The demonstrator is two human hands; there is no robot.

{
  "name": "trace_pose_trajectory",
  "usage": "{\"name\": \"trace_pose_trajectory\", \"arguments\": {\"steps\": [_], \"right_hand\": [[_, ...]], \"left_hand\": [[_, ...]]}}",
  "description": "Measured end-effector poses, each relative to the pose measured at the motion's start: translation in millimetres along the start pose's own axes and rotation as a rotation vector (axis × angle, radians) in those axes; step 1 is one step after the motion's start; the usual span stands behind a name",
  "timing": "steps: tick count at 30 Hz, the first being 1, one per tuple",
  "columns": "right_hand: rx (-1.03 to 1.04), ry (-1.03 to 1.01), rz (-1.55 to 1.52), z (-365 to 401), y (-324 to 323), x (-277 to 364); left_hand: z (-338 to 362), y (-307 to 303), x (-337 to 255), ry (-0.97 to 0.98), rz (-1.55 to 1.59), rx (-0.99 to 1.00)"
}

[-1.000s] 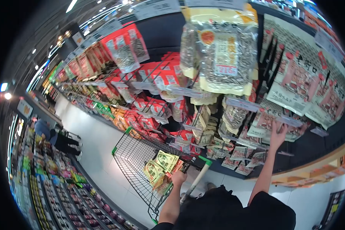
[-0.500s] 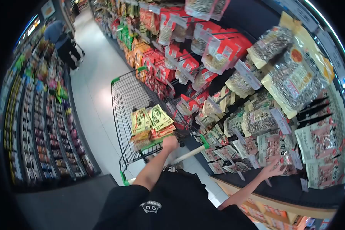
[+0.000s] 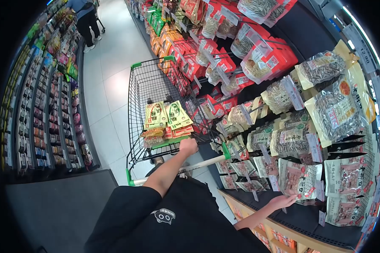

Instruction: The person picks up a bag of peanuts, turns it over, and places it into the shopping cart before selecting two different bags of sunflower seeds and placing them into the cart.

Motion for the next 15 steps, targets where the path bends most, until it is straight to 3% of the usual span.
{"name": "trace_pose_trajectory", "arguments": {"steps": [2,3,4,7,10,13,15], "right_hand": [[0.025,0.114,-0.270,-22,-19,-32],[0.035,0.075,-0.337,-1,11,26],[-0.021,0.075,-0.214,10,20,52],[0.082,0.155,-0.323,10,16,58],[0.245,0.199,-0.046,48,36,89],[0.497,0.405,-0.022,65,58,57],[0.621,0.472,-0.292,94,85,39]], "left_hand": [[2,-3,0,0.004,0.005,0.003],[3,-5,0,0.004,0.010,0.003],[0,-3,0,0.005,0.013,0.014],[-3,3,4,0.001,0.019,0.024],[-2,4,2,0.016,0.022,0.004],[-2,2,2,0.005,0.023,0.014],[-2,2,2,-0.002,0.027,0.024]]}}
Point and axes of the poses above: each hand's wrist, its own z-axis away from the middle knuckle, its own y-axis out of the palm, x = y × z, the point moved 3 cm from there along -z, towards the middle knuckle, and after that the axes turned 1 degree about -y, right-handed, at the moved point
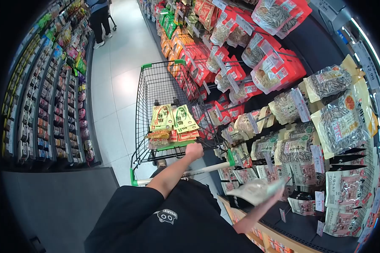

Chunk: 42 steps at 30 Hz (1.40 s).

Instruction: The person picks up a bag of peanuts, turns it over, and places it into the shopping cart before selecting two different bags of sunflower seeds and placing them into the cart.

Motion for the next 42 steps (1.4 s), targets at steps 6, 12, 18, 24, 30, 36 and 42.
{"name": "trace_pose_trajectory", "arguments": {"steps": [6,12,18,24,30,36,42], "right_hand": [[0.074,0.341,-0.056,0,116,-66],[0.254,0.546,-0.025,9,173,-167],[0.318,0.590,0.006,27,206,-206],[0.504,0.560,-0.095,27,244,-156],[0.792,0.534,0.020,27,251,-127],[0.647,0.614,-0.269,48,245,-126],[0.736,0.909,-0.440,63,216,-169]], "left_hand": [[-5,14,17,0.159,0.466,-0.211],[77,-35,35,0.122,1.778,0.170],[100,-58,68,0.257,1.279,-0.148],[105,-66,69,0.227,1.277,-0.218],[82,-29,86,0.190,2.041,0.010],[86,-41,82,0.268,2.184,0.084],[109,-69,65,0.536,2.369,0.137]]}}
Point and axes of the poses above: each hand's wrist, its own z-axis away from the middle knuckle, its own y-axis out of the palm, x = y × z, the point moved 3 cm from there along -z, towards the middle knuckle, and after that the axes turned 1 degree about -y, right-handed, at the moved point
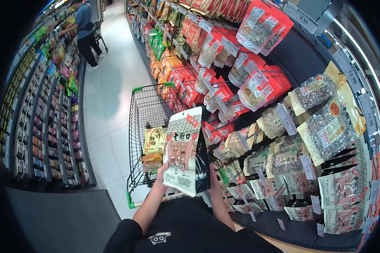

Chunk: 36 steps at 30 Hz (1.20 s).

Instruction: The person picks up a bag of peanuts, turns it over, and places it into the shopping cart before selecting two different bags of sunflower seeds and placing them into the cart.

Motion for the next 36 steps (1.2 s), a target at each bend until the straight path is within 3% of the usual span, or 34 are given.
{"name": "trace_pose_trajectory", "arguments": {"steps": [1,3,5,7,9,10,11,13,16,19,21,22,23,25,26,28,29,30,31,33,36], "right_hand": [[0.020,-0.048,0.131,2,9,9],[0.118,0.018,-0.119,-9,3,4],[0.156,-0.029,-0.106,-13,8,4],[0.249,-0.031,-0.143,-17,15,5],[0.347,-0.023,-0.186,-19,17,2],[0.397,-0.015,-0.207,-23,18,-1],[0.447,-0.007,-0.227,-25,18,-1],[0.523,0.011,-0.258,-27,21,-2],[0.606,0.038,-0.293,-27,22,-6],[0.665,0.055,-0.338,-28,22,-12],[0.710,0.060,-0.357,-30,22,-13],[0.738,0.055,-0.368,-32,24,-12],[0.748,0.046,-0.359,-34,24,-9],[0.168,-0.020,0.075,-15,8,5],[-0.066,-0.058,0.177,-4,32,19],[-0.128,-0.040,0.219,-1,34,32],[-0.207,-0.047,0.249,-1,33,36],[-0.229,-0.098,0.273,-3,32,40],[-0.251,-0.149,0.297,-6,28,42],[-0.310,-0.207,0.334,-8,24,43],[-0.400,-0.227,0.353,-16,19,40]], "left_hand": [[-3,-5,3,-0.030,0.160,0.149],[-8,-9,18,0.017,0.205,0.068],[-8,-33,46,-0.131,0.248,-0.048],[-9,-18,69,-0.304,0.358,0.074],[-4,6,93,-0.482,0.523,0.031],[3,31,94,-0.456,0.449,0.087],[0,12,105,-0.573,0.494,0.215],[2,28,106,-0.627,0.325,0.441],[9,-8,116,-0.697,0.396,0.386],[2,-49,112,-0.824,0.150,0.330],[-1,-81,102,-0.854,-0.300,0.092],[2,-57,85,-0.852,-0.547,0.049],[-4,-60,79,-0.787,-0.643,0.202],[-16,-35,51,-0.766,-1.169,0.364],[-13,-39,43,-0.490,-1.181,0.400],[3,18,13,-0.401,-0.938,0.086],[0,-5,18,-0.415,-0.676,-0.101],[-4,-6,12,-0.495,-0.243,-0.154],[0,2,2,-0.282,-0.303,-0.157],[0,-5,-4,-0.197,-0.339,-0.105],[-3,-5,-13,-0.144,-0.759,-0.013]]}}
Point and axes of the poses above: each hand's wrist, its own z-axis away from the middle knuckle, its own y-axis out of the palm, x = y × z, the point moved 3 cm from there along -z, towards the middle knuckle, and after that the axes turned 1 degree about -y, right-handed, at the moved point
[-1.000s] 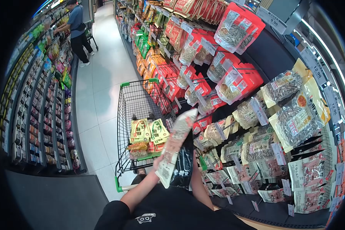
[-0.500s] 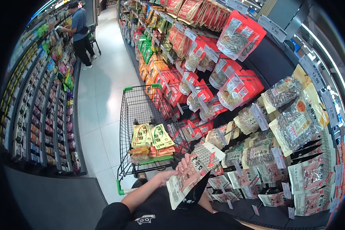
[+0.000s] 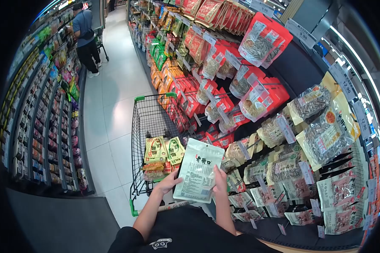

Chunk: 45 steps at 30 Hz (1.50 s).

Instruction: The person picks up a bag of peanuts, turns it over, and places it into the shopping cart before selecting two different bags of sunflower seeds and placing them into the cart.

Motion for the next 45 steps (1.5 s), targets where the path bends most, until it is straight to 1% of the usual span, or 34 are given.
{"name": "trace_pose_trajectory", "arguments": {"steps": [2,6,9,12,14,15,18,21,22,25,26,29,30,33,34,36,38,39,40,41,42,43,45], "right_hand": [[-0.041,0.002,-0.009,-3,-5,-10],[-0.005,-0.004,-0.054,0,7,-5],[0.027,-0.012,-0.021,7,18,3],[0.114,-0.041,0.090,9,30,2],[0.117,0.005,0.152,8,30,-6],[0.119,0.029,0.184,9,30,-10],[0.095,0.015,0.170,5,23,-30],[0.100,0.078,0.112,6,22,-38],[0.072,0.142,0.139,7,21,-40],[0.125,0.064,0.213,-1,20,-55],[0.149,0.021,0.247,5,33,-48],[0.240,0.072,0.418,10,55,-44],[0.270,0.024,0.511,14,66,-40],[0.328,-0.049,0.746,11,70,-54],[0.376,-0.110,0.790,21,82,-43],[0.391,-0.135,0.821,31,92,-33],[0.405,-0.191,0.875,36,97,-28],[0.433,-0.232,0.952,44,109,-11],[0.459,-0.273,1.026,59,125,15],[0.482,-0.315,1.100,70,137,33],[0.504,-0.315,1.070,71,141,39],[0.563,-0.391,1.031,71,147,46],[0.670,-0.525,0.952,69,154,57]], "left_hand": [[-2,2,-1,-0.056,-0.006,-0.022],[-1,0,0,-0.137,0.085,-0.099],[6,0,-8,-0.134,0.176,-0.177],[2,-17,-1,-0.055,0.180,-0.141],[2,-22,-4,-0.009,0.176,-0.126],[2,-24,-5,0.007,0.119,-0.123],[5,-29,-7,0.063,-0.051,-0.119],[4,-36,5,-0.042,-0.150,-0.126],[3,-38,6,-0.122,-0.188,-0.148],[8,-36,-4,-0.082,-0.141,-0.219],[7,-39,-9,-0.054,-0.190,-0.275],[-3,-56,-34,0.009,-0.215,-0.445],[7,-45,-74,0.053,-0.303,-0.531],[1,-65,-119,0.320,-0.542,-0.525],[5,-60,-137,0.308,-0.707,-0.489],[19,-47,-168,0.276,-1.039,-0.405],[27,-42,-168,0.181,-1.246,-0.253],[29,-42,-165,0.136,-1.350,-0.179],[29,-51,-159,0.230,-1.241,-0.151],[36,-60,-156,0.159,-1.163,-0.064],[43,-67,-155,0.090,-1.082,0.022],[47,-69,-156,0.020,-0.996,0.111],[55,-65,-165,0.085,-0.868,0.115]]}}
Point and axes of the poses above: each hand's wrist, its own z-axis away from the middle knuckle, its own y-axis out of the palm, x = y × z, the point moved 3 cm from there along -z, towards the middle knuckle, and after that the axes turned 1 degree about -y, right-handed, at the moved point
